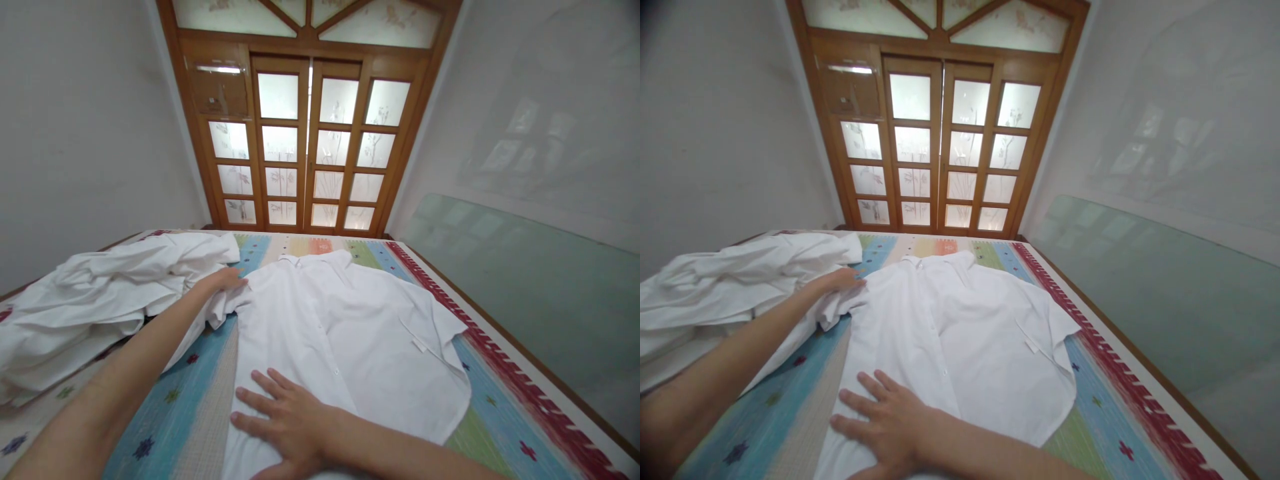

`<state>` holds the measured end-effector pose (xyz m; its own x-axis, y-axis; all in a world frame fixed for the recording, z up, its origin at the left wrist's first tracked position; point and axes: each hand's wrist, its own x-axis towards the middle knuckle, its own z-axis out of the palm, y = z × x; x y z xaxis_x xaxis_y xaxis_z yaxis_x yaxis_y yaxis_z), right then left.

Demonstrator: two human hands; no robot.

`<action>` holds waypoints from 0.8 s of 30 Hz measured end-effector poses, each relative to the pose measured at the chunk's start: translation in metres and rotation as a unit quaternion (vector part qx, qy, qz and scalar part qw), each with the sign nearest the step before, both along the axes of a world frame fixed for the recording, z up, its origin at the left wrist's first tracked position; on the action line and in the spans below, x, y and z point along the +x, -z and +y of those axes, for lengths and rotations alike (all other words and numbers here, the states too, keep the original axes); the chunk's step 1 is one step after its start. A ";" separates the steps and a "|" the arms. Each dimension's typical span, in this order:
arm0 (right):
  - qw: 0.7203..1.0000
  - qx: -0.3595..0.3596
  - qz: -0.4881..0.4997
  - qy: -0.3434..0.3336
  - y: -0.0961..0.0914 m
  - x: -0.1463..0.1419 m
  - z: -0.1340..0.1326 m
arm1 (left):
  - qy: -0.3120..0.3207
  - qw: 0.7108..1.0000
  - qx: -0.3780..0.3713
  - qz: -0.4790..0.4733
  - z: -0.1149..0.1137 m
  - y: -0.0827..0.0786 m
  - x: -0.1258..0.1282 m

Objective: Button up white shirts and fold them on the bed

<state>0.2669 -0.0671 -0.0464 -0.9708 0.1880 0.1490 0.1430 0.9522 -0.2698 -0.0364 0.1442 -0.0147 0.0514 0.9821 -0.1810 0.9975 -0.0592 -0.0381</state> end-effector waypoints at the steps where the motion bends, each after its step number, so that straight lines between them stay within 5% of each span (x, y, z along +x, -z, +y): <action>1: 1.000 0.001 -0.002 -0.003 -0.001 0.000 0.001 | -0.014 1.000 0.001 0.007 0.001 0.003 0.003; 13: 0.998 0.055 0.017 0.029 0.009 0.003 0.008 | -0.163 0.981 0.101 0.001 0.021 0.014 0.017; 24: 0.979 0.162 0.041 0.115 0.039 -0.048 0.004 | -0.104 0.977 0.183 0.046 0.036 0.036 0.025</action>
